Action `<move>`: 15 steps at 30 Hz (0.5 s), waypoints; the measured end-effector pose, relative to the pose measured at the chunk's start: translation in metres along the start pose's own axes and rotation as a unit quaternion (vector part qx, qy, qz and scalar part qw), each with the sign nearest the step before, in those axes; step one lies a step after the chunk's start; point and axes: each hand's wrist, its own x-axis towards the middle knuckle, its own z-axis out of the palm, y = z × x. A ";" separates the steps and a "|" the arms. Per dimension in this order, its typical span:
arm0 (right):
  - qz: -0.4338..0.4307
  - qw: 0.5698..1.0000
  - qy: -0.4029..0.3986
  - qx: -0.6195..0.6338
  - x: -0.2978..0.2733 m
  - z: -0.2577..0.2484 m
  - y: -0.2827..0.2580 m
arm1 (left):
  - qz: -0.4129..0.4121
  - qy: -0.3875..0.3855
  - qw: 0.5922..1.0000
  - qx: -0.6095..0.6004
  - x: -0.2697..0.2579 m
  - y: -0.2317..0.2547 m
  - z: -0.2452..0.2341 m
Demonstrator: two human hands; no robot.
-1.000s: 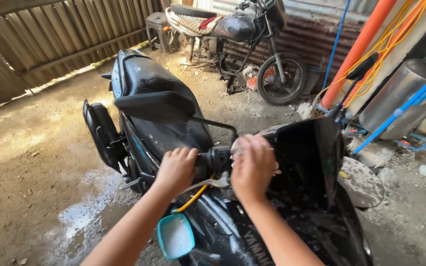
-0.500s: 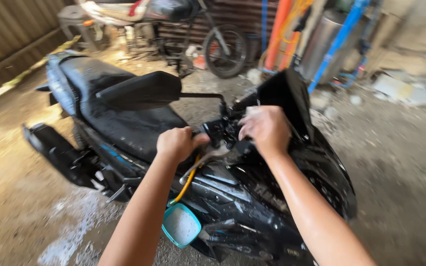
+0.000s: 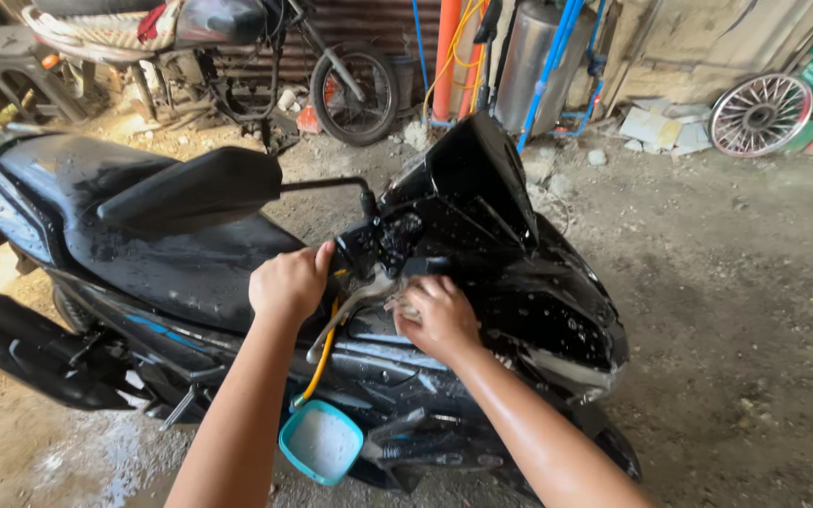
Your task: The person washes a black motorcycle using a hose and a cloth. They rinse the rear wheel and body, then prepare soapy water in a basin. The person scrubs the motorcycle's body, handlebars, and front wheel with the soapy cloth, focusing on removing dirt and grime.
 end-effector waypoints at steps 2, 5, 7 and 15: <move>0.080 0.994 -0.053 0.044 0.003 -0.014 0.010 | -0.004 -0.002 1.000 0.015 0.000 0.001 -0.002; 0.219 0.969 -0.083 0.074 0.005 -0.053 0.090 | -0.006 -0.009 1.000 0.023 0.000 0.003 0.000; 0.336 0.906 -0.110 0.235 0.001 -0.075 0.157 | -0.007 0.003 1.000 0.027 0.003 0.001 0.000; 0.200 0.956 0.041 0.211 -0.022 -0.029 0.220 | -0.069 0.036 0.997 0.027 0.006 0.012 0.011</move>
